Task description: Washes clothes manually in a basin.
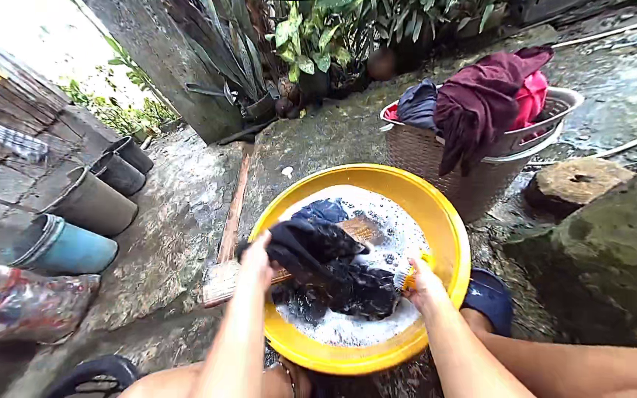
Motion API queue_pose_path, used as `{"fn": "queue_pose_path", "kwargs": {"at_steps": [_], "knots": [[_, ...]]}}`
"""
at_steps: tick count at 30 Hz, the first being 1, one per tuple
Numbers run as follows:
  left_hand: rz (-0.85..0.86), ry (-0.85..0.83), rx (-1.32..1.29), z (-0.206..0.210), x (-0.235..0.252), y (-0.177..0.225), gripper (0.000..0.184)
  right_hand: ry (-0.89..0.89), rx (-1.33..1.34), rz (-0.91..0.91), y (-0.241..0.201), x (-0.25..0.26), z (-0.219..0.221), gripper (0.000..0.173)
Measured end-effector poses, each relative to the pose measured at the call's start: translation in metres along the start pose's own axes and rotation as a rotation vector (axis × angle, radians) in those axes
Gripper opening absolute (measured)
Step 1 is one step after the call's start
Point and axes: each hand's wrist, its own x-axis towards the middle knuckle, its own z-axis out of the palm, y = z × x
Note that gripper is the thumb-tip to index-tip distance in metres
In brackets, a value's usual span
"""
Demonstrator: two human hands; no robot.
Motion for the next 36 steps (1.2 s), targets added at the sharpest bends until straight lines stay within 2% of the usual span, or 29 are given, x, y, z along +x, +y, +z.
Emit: {"fn": "queue_pose_path", "kwargs": {"at_steps": [2, 4, 5, 7, 9, 11, 13, 16, 18, 22, 23, 24, 26, 27, 30, 33, 36], "knots": [[-0.330, 0.106, 0.131, -0.009, 0.018, -0.076, 0.053, 0.117, -0.175, -0.054, -0.002, -0.003, 0.002, 0.073], [-0.465, 0.245, 0.230, -0.009, 0.018, -0.118, 0.053, 0.180, -0.420, -0.123, -0.013, -0.004, 0.007, 0.075], [-0.455, 0.336, 0.303, -0.007, 0.016, -0.128, 0.053, 0.180, -0.514, -0.139, -0.018, -0.004, 0.010, 0.075], [-0.320, 0.522, 0.442, 0.003, 0.015, -0.129, 0.059, 0.150, -0.611, -0.159, -0.025, 0.002, 0.016, 0.076], [-0.103, 0.573, 0.598, 0.019, 0.016, -0.111, 0.064, 0.107, -0.585, -0.162, -0.025, 0.015, 0.024, 0.074], [0.101, 0.457, 0.743, 0.036, 0.022, -0.090, 0.058, 0.048, -0.534, -0.117, -0.017, 0.028, 0.033, 0.072], [0.251, 0.264, 0.878, 0.054, 0.037, -0.077, 0.051, -0.050, -0.525, -0.048, -0.005, 0.032, 0.041, 0.069], [0.424, -0.001, 1.103, 0.089, 0.066, -0.073, 0.048, -0.234, -0.705, -0.001, 0.026, 0.041, 0.050, 0.066], [0.506, -0.126, 1.235, 0.113, 0.088, -0.079, 0.053, -0.324, -0.749, 0.046, 0.041, 0.045, 0.054, 0.064], [0.389, -0.428, 1.527, 0.141, 0.115, -0.097, 0.085, -0.475, -0.481, 0.283, 0.044, 0.053, 0.043, 0.055], [0.352, -0.474, 1.599, 0.141, 0.118, -0.104, 0.083, -0.466, -0.439, 0.307, 0.041, 0.055, 0.042, 0.054], [0.330, -0.495, 1.651, 0.139, 0.119, -0.110, 0.073, -0.429, -0.391, 0.306, 0.037, 0.056, 0.042, 0.054], [0.345, -0.454, 1.607, 0.131, 0.115, -0.112, 0.047, -0.301, -0.256, 0.238, 0.032, 0.059, 0.041, 0.057], [0.341, -0.399, 1.516, 0.123, 0.109, -0.111, 0.041, -0.214, -0.179, 0.193, 0.029, 0.059, 0.040, 0.058], [0.314, -0.067, 0.998, 0.084, 0.082, -0.110, 0.039, -0.063, 0.088, 0.091, 0.011, 0.047, 0.043, 0.055], [0.267, 0.279, 0.470, 0.042, 0.052, -0.103, 0.036, -0.092, 0.348, -0.029, -0.027, 0.023, 0.047, 0.043], [0.281, 0.472, 0.277, 0.003, 0.031, -0.086, 0.039, -0.182, 0.545, -0.223, -0.067, 0.005, 0.040, 0.029]]}}
